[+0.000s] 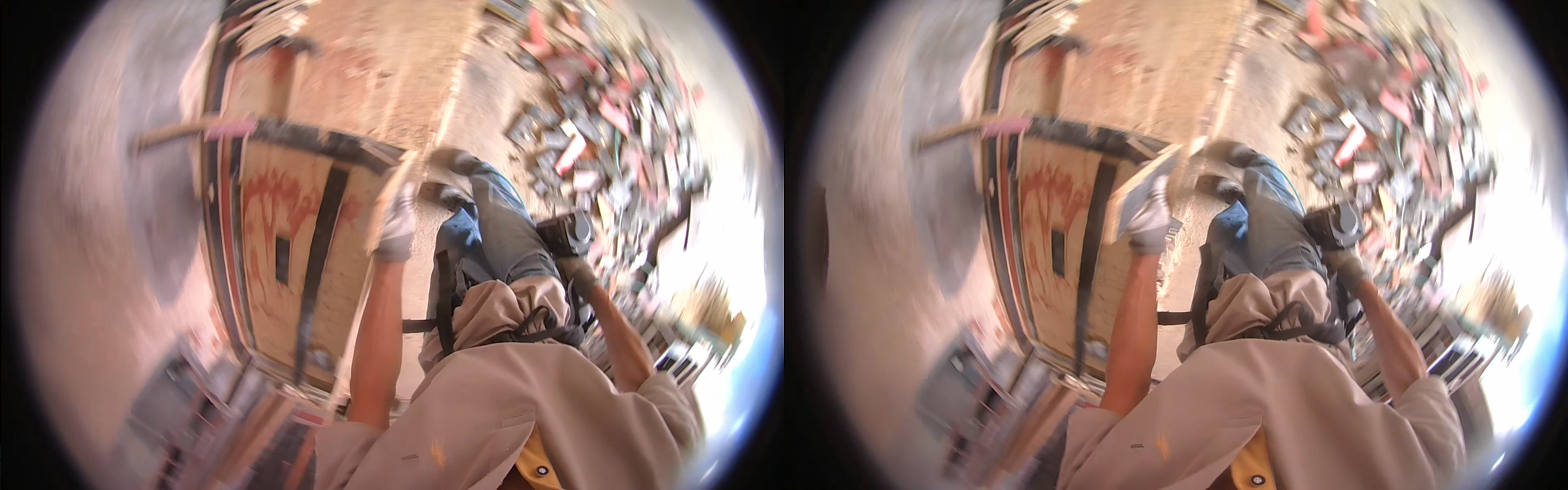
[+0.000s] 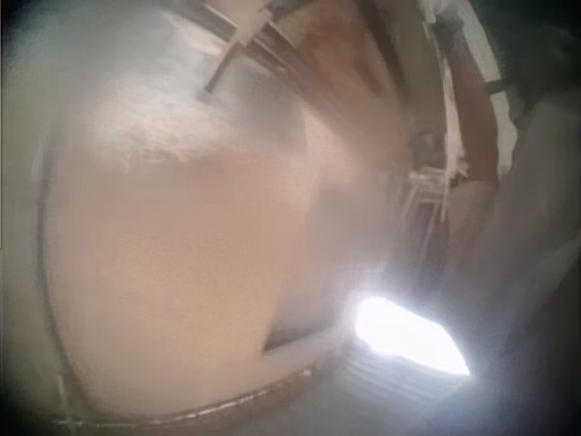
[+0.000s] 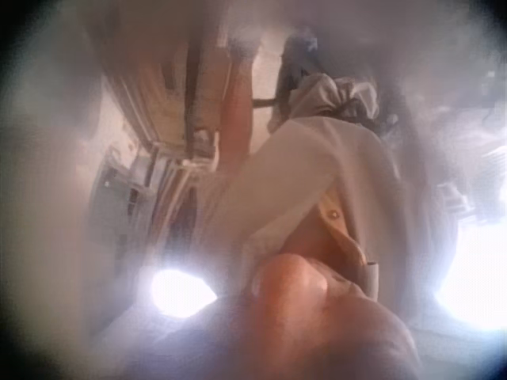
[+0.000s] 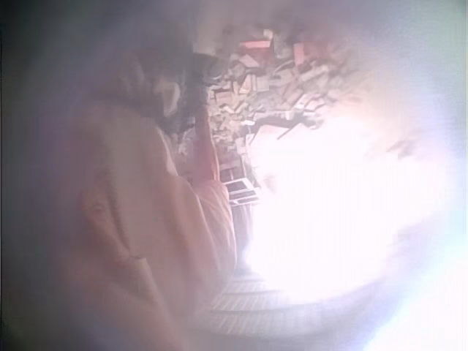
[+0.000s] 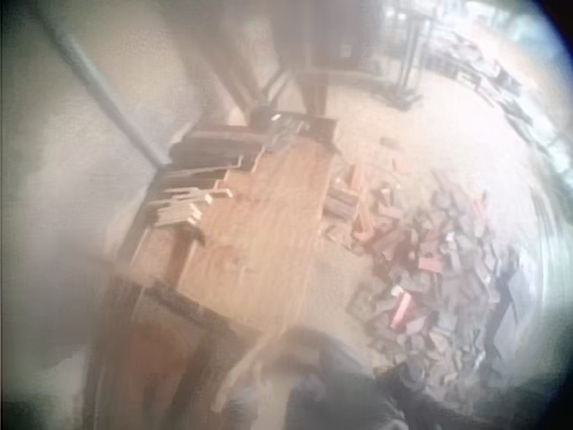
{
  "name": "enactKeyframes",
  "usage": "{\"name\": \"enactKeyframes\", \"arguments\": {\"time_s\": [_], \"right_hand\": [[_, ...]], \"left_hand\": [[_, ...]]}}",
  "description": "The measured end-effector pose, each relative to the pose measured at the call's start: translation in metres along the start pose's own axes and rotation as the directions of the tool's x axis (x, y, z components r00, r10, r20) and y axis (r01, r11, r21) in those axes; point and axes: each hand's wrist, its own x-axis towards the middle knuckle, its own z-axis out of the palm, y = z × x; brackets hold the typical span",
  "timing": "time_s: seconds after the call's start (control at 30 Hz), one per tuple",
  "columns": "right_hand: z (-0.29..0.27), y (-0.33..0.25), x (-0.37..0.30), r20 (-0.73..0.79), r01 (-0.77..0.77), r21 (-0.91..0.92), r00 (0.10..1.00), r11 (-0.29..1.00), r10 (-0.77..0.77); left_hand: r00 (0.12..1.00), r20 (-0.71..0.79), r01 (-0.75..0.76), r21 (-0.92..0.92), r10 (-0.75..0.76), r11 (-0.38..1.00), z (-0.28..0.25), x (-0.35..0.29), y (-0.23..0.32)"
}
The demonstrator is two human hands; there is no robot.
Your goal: The person assembles a wooden frame by placing small wooden pieces onto a large board and securing them with a nail gun. They repeatedly pick up pieces, position them, and drive nails into the frame.
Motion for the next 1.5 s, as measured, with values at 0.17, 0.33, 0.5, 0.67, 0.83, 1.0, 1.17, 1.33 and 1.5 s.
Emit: {"name": "enactKeyframes", "arguments": {"time_s": [0.17,0.33,0.5,0.67,0.83,1.0,1.17,1.33,1.5], "right_hand": [[-0.072,0.0,0.051,0.108,-0.196,0.268,0.979,0.943,0.172],[-0.13,-0.083,0.094,0.355,-0.466,0.411,0.873,0.783,0.334],[-0.125,-0.156,0.098,0.404,-0.495,0.257,0.835,0.83,0.373],[-0.042,-0.234,0.061,0.261,-0.21,0.108,0.949,0.972,0.176],[0.054,-0.388,-0.043,0.242,0.072,-0.163,0.97,0.984,-0.031],[0.186,-0.56,-0.064,0.33,0.499,-0.48,0.865,0.721,-0.379],[0.343,-0.671,-0.013,0.557,0.908,-0.187,0.412,0.375,-0.721],[0.499,-0.695,0.067,0.412,0.564,-0.818,0.713,0.115,-0.567],[0.598,-0.673,0.116,0.401,0.535,-0.824,0.782,0.185,-0.476]], "left_hand": [[0.953,-0.188,-0.178,0.282,0.237,0.943,-0.013,-0.016,-0.012],[0.86,-0.479,0.069,0.455,0.178,0.888,-0.061,-0.104,-0.02],[0.704,-0.709,0.434,0.457,0.024,0.776,-0.176,-0.28,-0.106],[0.653,-0.712,0.747,0.551,-0.258,0.371,-0.33,-0.498,-0.212],[0.646,-0.605,0.763,0.53,-0.466,0.371,-0.394,-0.606,-0.293],[0.662,-0.648,0.732,0.452,-0.377,0.51,-0.385,-0.618,-0.316],[0.725,-0.65,0.596,0.43,-0.226,0.678,-0.395,-0.631,-0.306],[0.78,-0.473,0.598,0.369,-0.41,0.712,-0.413,-0.633,-0.301],[0.874,-0.3,0.475,0.351,-0.383,0.807,-0.448,-0.638,-0.305]]}}
